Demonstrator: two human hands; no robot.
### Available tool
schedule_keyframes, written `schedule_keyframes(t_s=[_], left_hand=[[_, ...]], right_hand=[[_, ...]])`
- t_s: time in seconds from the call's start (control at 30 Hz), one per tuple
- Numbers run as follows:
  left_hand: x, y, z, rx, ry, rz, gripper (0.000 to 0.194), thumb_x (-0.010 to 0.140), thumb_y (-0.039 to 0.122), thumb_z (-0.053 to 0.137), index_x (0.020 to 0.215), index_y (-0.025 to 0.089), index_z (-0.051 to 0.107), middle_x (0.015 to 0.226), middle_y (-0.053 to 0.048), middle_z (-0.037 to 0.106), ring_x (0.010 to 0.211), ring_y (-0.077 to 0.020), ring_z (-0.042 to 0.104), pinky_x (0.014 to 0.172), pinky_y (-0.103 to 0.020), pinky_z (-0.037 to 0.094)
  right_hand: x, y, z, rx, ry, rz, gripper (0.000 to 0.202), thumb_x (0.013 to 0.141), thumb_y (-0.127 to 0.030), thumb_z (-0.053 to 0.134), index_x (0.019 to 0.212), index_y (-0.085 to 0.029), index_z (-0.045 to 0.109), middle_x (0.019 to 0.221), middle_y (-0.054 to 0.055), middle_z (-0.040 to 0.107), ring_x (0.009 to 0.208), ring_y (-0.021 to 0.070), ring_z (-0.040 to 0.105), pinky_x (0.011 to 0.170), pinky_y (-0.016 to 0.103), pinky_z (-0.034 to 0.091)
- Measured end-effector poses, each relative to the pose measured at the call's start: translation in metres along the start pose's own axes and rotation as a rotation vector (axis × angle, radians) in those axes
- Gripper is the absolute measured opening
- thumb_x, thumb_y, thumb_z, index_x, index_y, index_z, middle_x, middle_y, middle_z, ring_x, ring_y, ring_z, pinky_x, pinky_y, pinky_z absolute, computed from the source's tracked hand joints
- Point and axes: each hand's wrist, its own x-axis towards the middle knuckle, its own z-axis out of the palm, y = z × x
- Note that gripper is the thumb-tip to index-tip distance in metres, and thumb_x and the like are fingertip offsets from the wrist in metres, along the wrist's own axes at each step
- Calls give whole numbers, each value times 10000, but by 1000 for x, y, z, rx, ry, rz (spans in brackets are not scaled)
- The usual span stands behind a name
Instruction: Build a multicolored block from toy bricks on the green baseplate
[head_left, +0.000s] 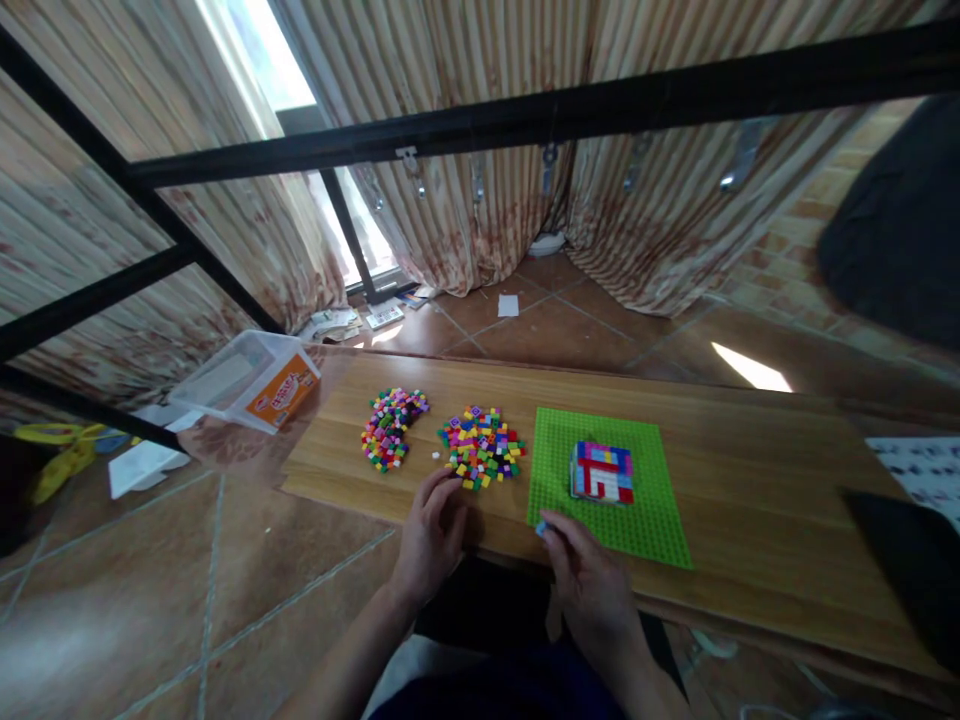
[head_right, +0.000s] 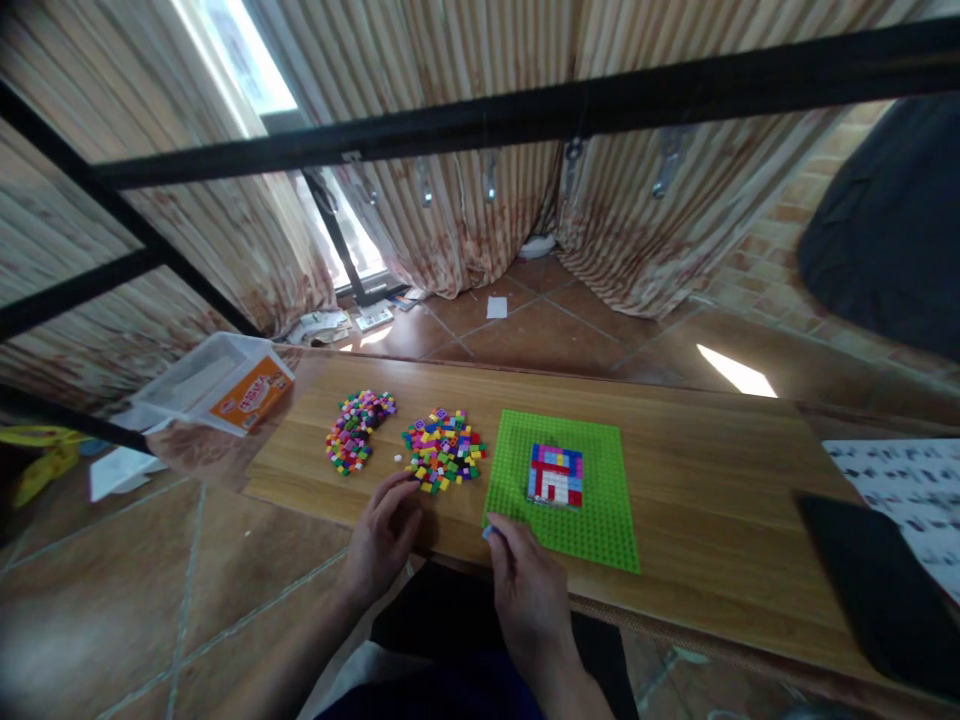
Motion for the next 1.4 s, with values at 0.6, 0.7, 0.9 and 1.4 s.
schedule_keyframes(t_s=[0.6, 0.7, 0.9, 1.4], left_hand=[[12, 77, 39, -152, -211, 152, 317, 845, 141, 537, 1158, 190, 562, 1288, -123, 544, 1211, -233, 532, 1046, -440, 463], [14, 80, 43, -157, -226, 145, 304, 845, 143, 538, 1144, 192, 568, 1285, -118, 546, 1207, -231, 535, 1039, -436, 467], [17, 83, 49, -148, -233, 140, 321, 833, 129, 537, 1146, 192, 567, 1266, -112, 555, 1188, -226, 544, 1034, -429, 472], [26, 90, 59, -161, -331, 139, 409, 830, 146, 532, 1237, 188, 515, 1312, -122, 522, 1244, -232, 503, 1061, -428, 455]], right_hand=[[-2, 45, -85, 232, 252, 479, 454, 777, -550, 601, 1085, -235, 708, 1095, 76, 715, 1006, 261, 656, 958, 454, 469], [3, 41, -86, 240, 263, 489, 453, 758, -545, 615, 1076, -236, 709, 1080, 69, 719, 1005, 255, 658, 957, 444, 474], [6, 43, -86, 323, 299, 534, 477, 706, -535, 674, 1047, -202, 690, 1019, 83, 721, 940, 245, 669, 887, 413, 509], [14, 34, -89, 356, 326, 606, 459, 661, -541, 701, 969, -202, 723, 928, 63, 734, 798, 210, 676, 765, 348, 541]])
